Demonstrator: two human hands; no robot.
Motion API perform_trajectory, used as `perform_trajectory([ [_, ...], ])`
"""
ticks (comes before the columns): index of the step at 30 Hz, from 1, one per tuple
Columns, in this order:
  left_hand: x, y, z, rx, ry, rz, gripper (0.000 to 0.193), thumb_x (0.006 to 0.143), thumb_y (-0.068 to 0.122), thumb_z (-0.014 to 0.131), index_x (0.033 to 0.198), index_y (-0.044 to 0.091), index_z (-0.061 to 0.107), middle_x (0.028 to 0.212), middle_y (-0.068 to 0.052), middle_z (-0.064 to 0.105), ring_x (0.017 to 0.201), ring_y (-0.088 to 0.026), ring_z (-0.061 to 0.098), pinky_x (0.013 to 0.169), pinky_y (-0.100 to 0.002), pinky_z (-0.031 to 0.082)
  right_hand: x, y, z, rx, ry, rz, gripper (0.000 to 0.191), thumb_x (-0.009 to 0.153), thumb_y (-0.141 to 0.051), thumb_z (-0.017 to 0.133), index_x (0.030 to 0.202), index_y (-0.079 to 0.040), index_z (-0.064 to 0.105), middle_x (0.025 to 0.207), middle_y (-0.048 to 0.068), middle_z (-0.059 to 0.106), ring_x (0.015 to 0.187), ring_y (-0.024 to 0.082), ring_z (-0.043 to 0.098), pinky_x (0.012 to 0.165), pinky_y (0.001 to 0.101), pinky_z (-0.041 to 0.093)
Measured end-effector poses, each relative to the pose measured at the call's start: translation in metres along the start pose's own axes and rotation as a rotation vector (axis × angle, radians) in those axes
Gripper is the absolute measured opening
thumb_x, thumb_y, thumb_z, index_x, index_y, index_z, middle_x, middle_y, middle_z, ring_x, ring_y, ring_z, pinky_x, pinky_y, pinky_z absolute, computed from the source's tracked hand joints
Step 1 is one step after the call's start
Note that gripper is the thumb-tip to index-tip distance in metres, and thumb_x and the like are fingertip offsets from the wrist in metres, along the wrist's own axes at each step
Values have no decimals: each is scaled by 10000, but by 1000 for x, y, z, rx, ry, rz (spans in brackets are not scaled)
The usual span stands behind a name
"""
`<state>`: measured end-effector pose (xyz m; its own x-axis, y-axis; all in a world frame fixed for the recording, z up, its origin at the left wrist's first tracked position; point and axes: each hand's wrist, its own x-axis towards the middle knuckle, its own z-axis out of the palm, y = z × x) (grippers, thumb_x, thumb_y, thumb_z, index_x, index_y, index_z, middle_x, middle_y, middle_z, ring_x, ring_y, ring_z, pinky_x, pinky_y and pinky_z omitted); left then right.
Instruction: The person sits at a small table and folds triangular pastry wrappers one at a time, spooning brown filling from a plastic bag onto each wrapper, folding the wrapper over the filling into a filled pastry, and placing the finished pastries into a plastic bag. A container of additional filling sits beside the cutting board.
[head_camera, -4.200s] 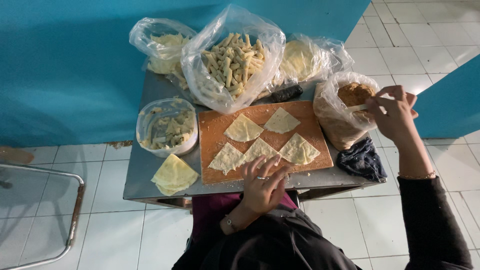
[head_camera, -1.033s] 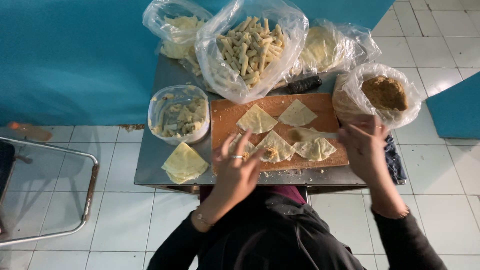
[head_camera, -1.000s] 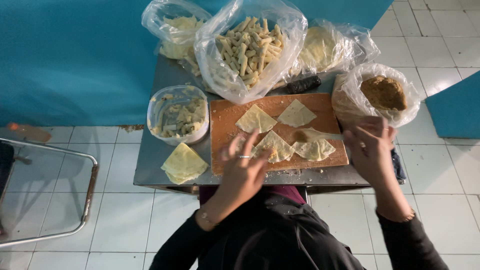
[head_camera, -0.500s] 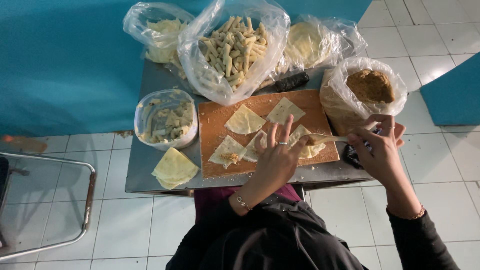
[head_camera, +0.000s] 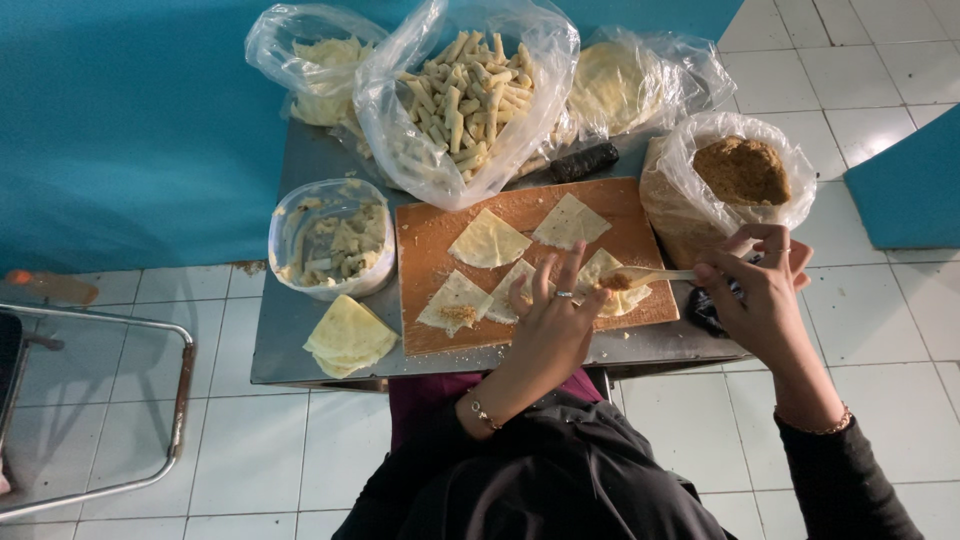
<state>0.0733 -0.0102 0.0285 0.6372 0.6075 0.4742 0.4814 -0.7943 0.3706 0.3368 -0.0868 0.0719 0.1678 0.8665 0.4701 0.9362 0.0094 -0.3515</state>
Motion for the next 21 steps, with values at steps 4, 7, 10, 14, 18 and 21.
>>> perform_trajectory([
  [4,-2,-2,-6,-22,24,29,395,864,102,686,1253,165,722,1663,-237,226,1459,-517,272,1116,-700,144,1,0,-4,-49,15,7,178,966,-271,752,1077,-142,802,1315,78,529,1227,329,359,1053,468,375],
  [7,-4,-3,-12,-32,78,9,363,911,125,700,1264,210,715,1680,-216,260,1476,-479,307,1161,-671,160,6,2,-9,-14,23,-20,165,1015,-261,726,1097,-134,791,1234,44,543,1230,299,375,1062,436,376],
  [10,-1,-10,-22,-29,130,-42,426,896,134,738,1300,267,710,1685,-199,262,1479,-467,310,1186,-659,149,12,-2,-7,12,45,52,166,1034,-255,712,1101,-123,788,1237,73,544,1212,301,377,1015,442,366],
  [14,4,-30,-44,19,82,-129,465,879,127,767,1316,263,681,1667,-201,194,1460,-496,273,1151,-656,140,33,-12,4,18,84,-6,181,1061,-264,712,1023,-101,780,1186,99,582,1240,307,387,1030,453,370],
  [18,23,-40,-46,191,-58,-153,672,766,4,696,1355,326,668,1683,-202,114,1495,-472,251,1152,-637,171,68,-23,19,-57,66,-158,177,1042,-260,723,1032,-90,771,1004,81,627,1248,285,442,1120,505,370],
  [21,38,-39,-36,187,6,-120,594,865,12,653,1400,270,637,1694,-216,95,1470,-502,269,1136,-697,158,88,-30,23,-84,38,-228,161,1022,-237,722,1039,-86,775,863,43,629,1253,303,459,1143,529,353],
])
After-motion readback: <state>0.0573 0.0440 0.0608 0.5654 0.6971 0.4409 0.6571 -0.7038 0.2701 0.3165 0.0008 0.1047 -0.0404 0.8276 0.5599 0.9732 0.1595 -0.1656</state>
